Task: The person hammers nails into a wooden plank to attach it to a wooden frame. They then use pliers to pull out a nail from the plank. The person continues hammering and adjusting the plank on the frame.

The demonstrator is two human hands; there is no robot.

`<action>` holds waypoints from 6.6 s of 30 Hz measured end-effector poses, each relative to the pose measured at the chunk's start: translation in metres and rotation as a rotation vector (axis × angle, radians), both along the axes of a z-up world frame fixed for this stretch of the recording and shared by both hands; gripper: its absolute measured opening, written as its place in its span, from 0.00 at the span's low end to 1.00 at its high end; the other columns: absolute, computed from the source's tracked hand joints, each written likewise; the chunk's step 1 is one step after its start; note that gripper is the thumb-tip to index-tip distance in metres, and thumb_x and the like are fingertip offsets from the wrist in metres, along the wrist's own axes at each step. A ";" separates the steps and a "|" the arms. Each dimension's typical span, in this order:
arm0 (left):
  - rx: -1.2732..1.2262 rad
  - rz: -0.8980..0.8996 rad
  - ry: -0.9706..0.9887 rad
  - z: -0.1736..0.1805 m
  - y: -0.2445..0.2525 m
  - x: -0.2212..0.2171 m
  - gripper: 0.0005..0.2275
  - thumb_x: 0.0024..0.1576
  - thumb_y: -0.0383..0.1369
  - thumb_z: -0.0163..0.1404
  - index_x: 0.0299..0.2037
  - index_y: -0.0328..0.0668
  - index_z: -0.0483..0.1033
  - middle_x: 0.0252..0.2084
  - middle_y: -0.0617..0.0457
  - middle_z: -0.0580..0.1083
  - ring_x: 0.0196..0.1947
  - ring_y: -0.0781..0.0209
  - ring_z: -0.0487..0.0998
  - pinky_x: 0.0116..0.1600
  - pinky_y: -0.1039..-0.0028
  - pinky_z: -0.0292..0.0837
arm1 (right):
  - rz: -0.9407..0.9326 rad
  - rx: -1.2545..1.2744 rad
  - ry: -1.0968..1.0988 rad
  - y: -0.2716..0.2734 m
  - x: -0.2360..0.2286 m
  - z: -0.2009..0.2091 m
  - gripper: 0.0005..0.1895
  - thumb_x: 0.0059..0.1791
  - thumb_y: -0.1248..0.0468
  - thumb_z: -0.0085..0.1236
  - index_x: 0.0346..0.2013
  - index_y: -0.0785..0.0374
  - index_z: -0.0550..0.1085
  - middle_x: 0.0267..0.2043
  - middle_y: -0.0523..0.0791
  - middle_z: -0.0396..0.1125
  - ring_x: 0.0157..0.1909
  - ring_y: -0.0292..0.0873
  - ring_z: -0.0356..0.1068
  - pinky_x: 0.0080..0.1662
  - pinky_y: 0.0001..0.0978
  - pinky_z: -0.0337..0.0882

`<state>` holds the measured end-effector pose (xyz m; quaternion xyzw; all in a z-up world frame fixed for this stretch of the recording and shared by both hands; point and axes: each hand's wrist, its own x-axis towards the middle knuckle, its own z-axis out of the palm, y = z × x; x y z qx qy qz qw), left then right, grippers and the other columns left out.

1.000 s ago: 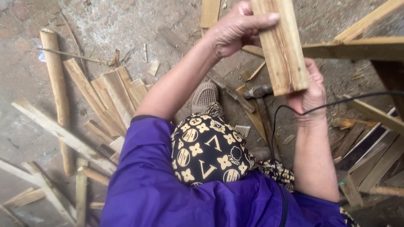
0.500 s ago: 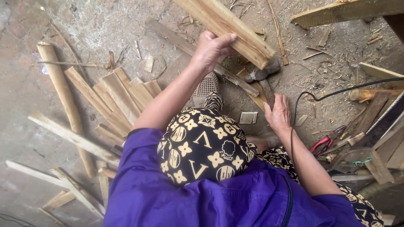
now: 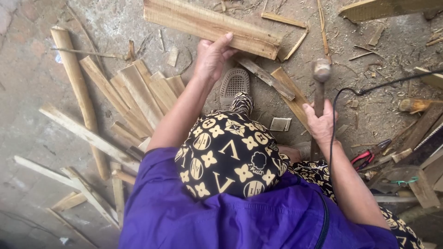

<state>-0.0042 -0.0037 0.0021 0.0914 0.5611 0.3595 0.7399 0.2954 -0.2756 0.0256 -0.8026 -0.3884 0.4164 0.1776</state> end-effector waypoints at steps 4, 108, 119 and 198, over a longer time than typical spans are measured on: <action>-0.045 -0.006 -0.007 0.005 -0.013 -0.019 0.09 0.49 0.26 0.64 0.36 0.36 0.79 0.42 0.41 0.82 0.46 0.45 0.84 0.54 0.56 0.84 | 0.045 0.084 0.064 0.006 0.003 0.005 0.11 0.56 0.57 0.60 0.39 0.60 0.70 0.31 0.42 0.62 0.33 0.42 0.62 0.38 0.38 0.64; 0.182 -0.117 -0.456 -0.014 -0.042 -0.058 0.14 0.52 0.25 0.66 0.47 0.41 0.82 0.50 0.49 0.81 0.55 0.55 0.77 0.65 0.57 0.68 | 0.271 0.287 0.074 0.057 -0.044 0.024 0.17 0.62 0.62 0.56 0.32 0.60 0.62 0.26 0.42 0.55 0.23 0.40 0.57 0.25 0.34 0.63; 0.276 0.034 -0.743 -0.002 0.002 -0.011 0.23 0.57 0.45 0.54 0.57 0.40 0.71 0.34 0.48 0.73 0.30 0.61 0.68 0.40 0.67 0.64 | 0.137 0.186 0.172 0.083 -0.044 0.047 0.17 0.63 0.55 0.54 0.38 0.63 0.67 0.25 0.44 0.65 0.23 0.39 0.68 0.27 0.31 0.70; 1.330 -0.678 -0.684 0.138 0.170 0.346 0.35 0.72 0.43 0.74 0.76 0.81 0.57 0.57 0.57 0.71 0.56 0.65 0.75 0.63 0.79 0.71 | -0.341 0.553 0.075 0.075 0.010 0.206 0.03 0.56 0.78 0.46 0.43 0.71 0.66 0.34 0.58 0.68 0.19 0.39 0.61 0.24 0.30 0.66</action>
